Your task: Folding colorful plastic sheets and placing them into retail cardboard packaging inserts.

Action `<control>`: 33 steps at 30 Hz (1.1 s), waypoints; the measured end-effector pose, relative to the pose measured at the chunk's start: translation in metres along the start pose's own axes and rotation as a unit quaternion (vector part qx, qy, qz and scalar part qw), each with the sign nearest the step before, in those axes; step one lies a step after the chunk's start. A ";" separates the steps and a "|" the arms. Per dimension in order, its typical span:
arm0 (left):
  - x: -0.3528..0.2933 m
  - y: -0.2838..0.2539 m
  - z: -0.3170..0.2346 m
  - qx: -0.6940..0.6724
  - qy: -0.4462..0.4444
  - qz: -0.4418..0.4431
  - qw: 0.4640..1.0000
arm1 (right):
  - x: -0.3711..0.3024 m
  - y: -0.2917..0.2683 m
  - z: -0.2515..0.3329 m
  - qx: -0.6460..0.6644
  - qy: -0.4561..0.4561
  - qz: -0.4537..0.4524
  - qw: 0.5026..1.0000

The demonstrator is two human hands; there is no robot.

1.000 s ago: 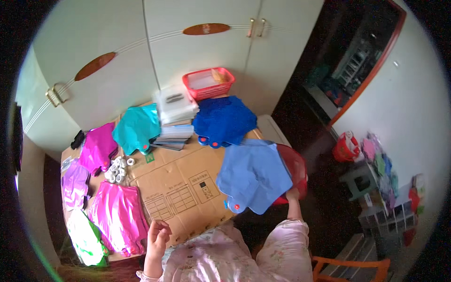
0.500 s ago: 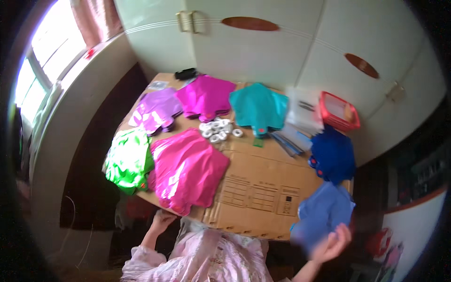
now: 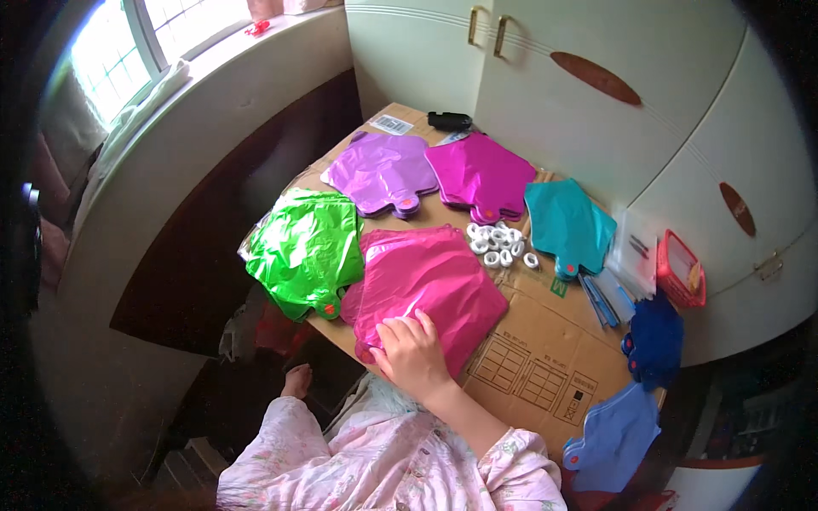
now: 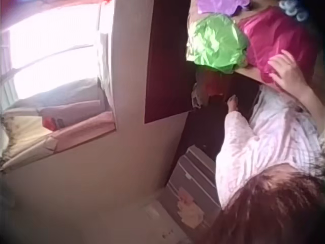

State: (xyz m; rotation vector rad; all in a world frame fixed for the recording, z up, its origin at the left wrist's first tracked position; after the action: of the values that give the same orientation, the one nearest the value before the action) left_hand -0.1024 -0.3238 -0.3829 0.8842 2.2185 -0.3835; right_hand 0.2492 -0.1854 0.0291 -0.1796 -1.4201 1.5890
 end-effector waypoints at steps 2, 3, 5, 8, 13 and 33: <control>0.008 0.001 -0.006 -0.025 -0.016 0.034 0.999 | 0.009 0.008 0.007 -0.012 0.005 0.002 1.000; 0.011 0.001 -0.009 -0.036 -0.026 0.050 0.998 | 0.012 0.013 0.009 -0.017 0.009 0.006 1.000; -0.014 0.028 -0.027 -0.093 -0.073 0.000 0.993 | 0.011 0.025 0.006 -0.037 0.019 0.024 0.999; -0.014 0.034 -0.033 -0.288 -0.033 0.015 0.957 | 0.010 0.025 0.007 -0.042 0.019 0.010 0.999; 0.037 0.009 -0.002 0.214 0.076 -0.041 0.973 | 0.009 0.034 0.010 -0.005 -0.010 -0.038 0.999; -0.002 0.041 -0.020 0.264 -0.150 -0.006 0.953 | 0.007 0.032 -0.010 0.127 0.148 -0.080 0.977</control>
State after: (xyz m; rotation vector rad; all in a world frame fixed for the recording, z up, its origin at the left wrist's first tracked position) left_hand -0.0837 -0.2851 -0.3681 1.0030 1.8614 -1.0783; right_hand 0.2352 -0.1695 0.0029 -0.1397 -0.9681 1.5223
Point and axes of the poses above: each hand's wrist, its own x-axis towards the middle knuckle, its own y-axis out of the palm, z = x × y, the point moved 4 cm from there along x, towards the middle knuckle, and after that the axes turned 5 degrees about -z, right-handed, at the moved point
